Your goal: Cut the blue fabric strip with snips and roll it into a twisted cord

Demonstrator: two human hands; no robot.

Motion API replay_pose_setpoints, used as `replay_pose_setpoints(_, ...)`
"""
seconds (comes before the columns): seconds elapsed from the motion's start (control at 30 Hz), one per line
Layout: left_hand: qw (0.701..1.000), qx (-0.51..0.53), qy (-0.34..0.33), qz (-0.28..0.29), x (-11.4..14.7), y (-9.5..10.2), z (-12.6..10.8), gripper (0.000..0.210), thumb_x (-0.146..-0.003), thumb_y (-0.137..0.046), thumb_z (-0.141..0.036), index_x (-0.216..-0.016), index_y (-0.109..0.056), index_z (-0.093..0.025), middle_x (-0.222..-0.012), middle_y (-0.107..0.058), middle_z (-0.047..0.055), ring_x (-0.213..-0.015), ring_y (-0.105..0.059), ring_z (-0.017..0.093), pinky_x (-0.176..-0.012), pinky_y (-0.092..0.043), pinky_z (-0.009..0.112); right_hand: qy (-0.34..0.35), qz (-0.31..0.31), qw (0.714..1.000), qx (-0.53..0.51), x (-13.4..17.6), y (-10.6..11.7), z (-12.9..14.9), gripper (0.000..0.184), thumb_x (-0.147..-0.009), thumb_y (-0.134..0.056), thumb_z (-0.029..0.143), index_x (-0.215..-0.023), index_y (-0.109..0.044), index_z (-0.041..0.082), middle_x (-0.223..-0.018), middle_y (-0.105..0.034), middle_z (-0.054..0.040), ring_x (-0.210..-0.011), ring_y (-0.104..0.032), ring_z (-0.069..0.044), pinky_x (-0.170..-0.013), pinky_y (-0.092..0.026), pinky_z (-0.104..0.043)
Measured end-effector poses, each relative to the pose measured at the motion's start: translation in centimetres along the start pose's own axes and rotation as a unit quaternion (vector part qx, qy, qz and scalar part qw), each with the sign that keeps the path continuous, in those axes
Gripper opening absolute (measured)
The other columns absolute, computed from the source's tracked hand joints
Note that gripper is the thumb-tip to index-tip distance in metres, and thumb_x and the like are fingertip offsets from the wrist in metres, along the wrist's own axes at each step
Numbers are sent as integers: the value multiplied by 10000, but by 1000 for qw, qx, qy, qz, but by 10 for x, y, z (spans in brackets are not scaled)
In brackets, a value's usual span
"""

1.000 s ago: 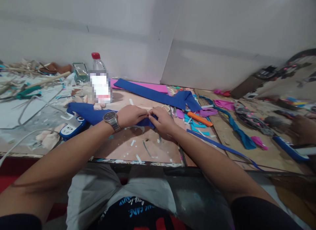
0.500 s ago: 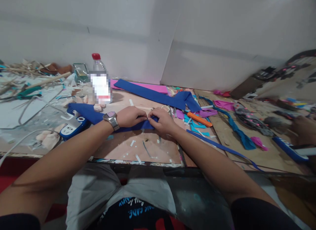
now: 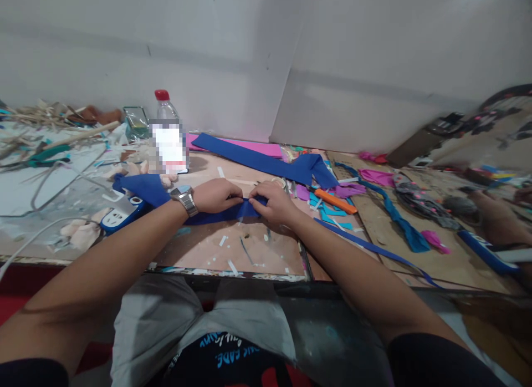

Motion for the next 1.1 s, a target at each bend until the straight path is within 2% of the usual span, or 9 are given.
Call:
replay_pose_setpoints(0.17, 1000, 24, -7, 8, 1, 0, 2, 323, -987, -492, -336, -1010, -780, -191, -916, -789, 80, -760, -654, 204, -682, -375, 304, -6, -2, 1000, 5, 0, 2, 0, 102, -864, -635, 209, -836, -732, 192, -839, -758, -80, -825, -655, -239, -826, -451, -388)
replay_pose_setpoints(0.33, 998, 52, -11, 14, 1, 0, -1, 361, -978, -492, -395, -945, -775, -174, -847, -767, 73, -682, -598, 183, -638, -348, 300, 19, 13, 1000, 1, 2, 1, 8, 156, -925, -663, 315, -984, -769, 217, -939, -805, -65, -898, -697, -242, -883, -442, -403)
replay_pose_setpoints(0.43, 997, 71, -12, 26, 1, -1, -4, 375, -971, -480, -404, -893, -756, -162, -790, -740, 58, -642, -563, 169, -620, -341, 298, 31, 16, 999, 8, 2, -2, 11, 145, -943, -651, 298, -951, -776, 226, -923, -815, -52, -887, -709, -237, -891, -433, -412)
replay_pose_setpoints(0.63, 993, 112, -6, 45, 0, -4, 0, 315, -851, -478, -222, -984, -759, -170, -870, -751, 38, -756, -622, 186, -697, -403, 289, 32, -5, 999, 12, 3, -3, 9, 150, -943, -648, 269, -956, -796, 250, -914, -825, -46, -848, -719, -221, -931, -425, -426)
replay_pose_setpoints(0.7, 990, 130, 8, 48, -1, -5, 2, 321, -833, -455, -203, -954, -750, -169, -847, -737, 34, -759, -620, 188, -711, -416, 291, 35, -14, 999, 13, 4, -3, 8, 146, -937, -658, 263, -963, -801, 259, -906, -825, -39, -836, -719, -213, -944, -418, -424)
replay_pose_setpoints(0.83, 985, 167, 22, 36, -2, -5, 3, 359, -952, -404, -339, -888, -708, -160, -849, -712, 46, -792, -613, 194, -736, -428, 297, 42, -26, 999, 14, 5, -3, 7, 120, -928, -678, 243, -948, -796, 256, -906, -829, -26, -823, -720, -204, -950, -393, -426)
replay_pose_setpoints(0.93, 986, 160, 27, 27, -1, -4, 2, 449, -998, -401, -485, -847, -674, -161, -773, -664, 32, -721, -570, 183, -670, -395, 297, 30, -21, 999, 19, 4, -3, 6, 121, -931, -677, 253, -950, -797, 253, -890, -826, -33, -818, -712, -209, -936, -384, -427)
replay_pose_setpoints(1.1, 987, 156, 23, 12, -1, -1, 2, 399, -987, -438, -455, -835, -672, -170, -736, -643, 12, -688, -546, 167, -653, -372, 290, 11, -19, 1000, 17, 3, -1, 6, 122, -932, -680, 274, -967, -794, 247, -890, -823, -38, -817, -703, -214, -933, -387, -426)
Point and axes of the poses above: each hand's wrist, its own x-axis away from the middle knuckle, its own y-axis out of the back of the hand, z = x × y, the point moved 6 cm from there along -x, towards the middle knuckle
